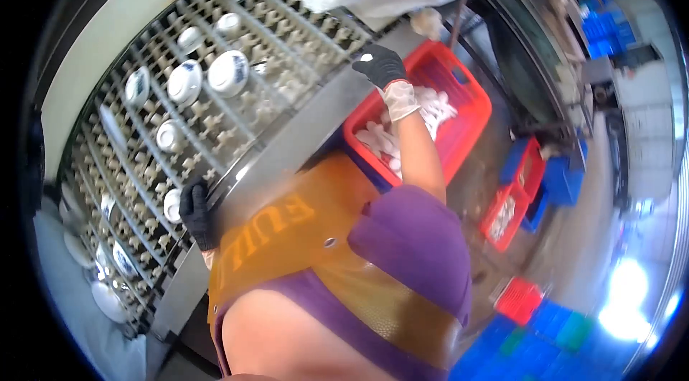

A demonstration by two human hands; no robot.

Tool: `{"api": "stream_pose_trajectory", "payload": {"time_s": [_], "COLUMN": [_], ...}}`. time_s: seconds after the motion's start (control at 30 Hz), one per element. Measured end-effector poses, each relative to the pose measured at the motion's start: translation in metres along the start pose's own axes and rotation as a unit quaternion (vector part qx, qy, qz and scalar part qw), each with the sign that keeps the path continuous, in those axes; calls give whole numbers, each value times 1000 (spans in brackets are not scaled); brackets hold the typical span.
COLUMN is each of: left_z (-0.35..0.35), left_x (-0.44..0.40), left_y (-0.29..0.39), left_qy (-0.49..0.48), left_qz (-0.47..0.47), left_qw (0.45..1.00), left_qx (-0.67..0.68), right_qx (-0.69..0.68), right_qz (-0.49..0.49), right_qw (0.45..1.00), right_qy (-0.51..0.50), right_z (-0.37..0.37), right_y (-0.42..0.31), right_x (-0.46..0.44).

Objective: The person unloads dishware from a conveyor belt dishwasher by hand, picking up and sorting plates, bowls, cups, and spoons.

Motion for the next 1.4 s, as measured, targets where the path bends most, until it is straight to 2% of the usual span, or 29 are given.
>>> {"api": "stream_pose_trajectory", "payload": {"time_s": [0.07,0.13,0.17,0.2,0.23,0.27,0.3,0.33,0.37,0.4,0.43,0.47,0.5,0.53,0.57,0.6,0.67,0.7,0.77,0.8,0.87,0.9,0.93,1.03,1.07,1.13,1.23,1.3,1.4], "left_z": [-7,-8,-11,-23,-22,-2,-13,-27,-33,-29,-35,-37,-36,-51,-49,-49,-42,-41,-58,-67,-86,-92,-96,-105,-107,-105,-102,-101,-97], "left_x": [-2,-3,-3,-1,-3,-10,-11,-7,-9,-13,-14,-18,-24,-15,-15,-16,-19,-20,-21,-21,-22,-23,-25,-28,-30,-33,-39,-42,-41], "left_y": [9,-1,2,11,-1,-51,-45,-28,-21,-42,-36,-33,-50,-19,-18,-24,-45,-62,-55,-44,-32,-28,-24,-19,-18,-14,-8,-5,-3], "left_qy": [-37,-39,-55,-36,-43,-73,-56,-72,-121,-120,-114,-135,-102,-113,-64,-71,34,167,169,129,91,80,71,52,48,30,-3,-19,-40], "left_qz": [-49,-34,-78,-72,-112,-80,-161,-97,-117,-171,-195,-130,-227,-175,-322,-339,-292,-391,-416,-400,-386,-385,-384,-379,-379,-380,-384,-382,-380], "left_qw": [997,997,991,993,981,983,963,973,949,936,920,930,903,891,826,822,818,711,715,746,767,772,775,784,788,792,794,797,801], "left_qx": [-55,-50,-89,-88,-155,-147,-210,-195,-267,-285,-321,-316,-349,-403,-457,-453,-495,-560,-536,-516,-504,-499,-497,-488,-484,-477,-471,-467,-460], "right_qx": [74,43,16,-24,-77,-122,-156,-178,-178,-155,-140,-125,-67,-58,-72,-85,-15,-52,-83,-87,-67,-129,-133,-115,-20,-127,4,90,134], "right_qz": [-85,-103,-103,-99,-86,-71,-57,-37,-24,-11,8,27,101,81,130,178,194,216,235,250,258,257,252,353,376,472,477,510,538], "right_qw": [993,994,994,995,993,988,984,979,979,982,984,986,983,994,987,978,981,975,967,962,961,953,953,929,920,870,876,854,832], "right_qy": [-21,10,16,24,37,54,71,87,96,104,107,106,139,52,63,72,-9,22,47,72,71,99,101,-18,-111,-60,-70,-37,-4], "right_z": [4,0,-7,-16,-29,-37,-48,-60,-64,-64,-67,-70,-88,-55,-77,-99,-79,-90,-71,-69,-66,-73,-80,-93,-74,-94,-2,75,130], "right_y": [48,79,90,96,94,89,81,71,60,48,38,28,26,-3,-6,-9,-25,-23,-21,-23,-24,-23,-20,-19,-24,-25,-84,-130,-176], "right_x": [18,43,56,67,76,79,79,73,66,60,54,47,37,46,47,48,57,54,57,56,54,51,42,14,5,-32,-67,-88,-111]}}
Point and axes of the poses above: each hand's wrist, its own x-axis away from the middle knuckle, its own z-axis out of the back of the hand, y = z × x, the point moved 2 cm from there along -x, towards the middle knuckle, and after that the axes turned 13 degrees about -z, right-handed, at the moved point
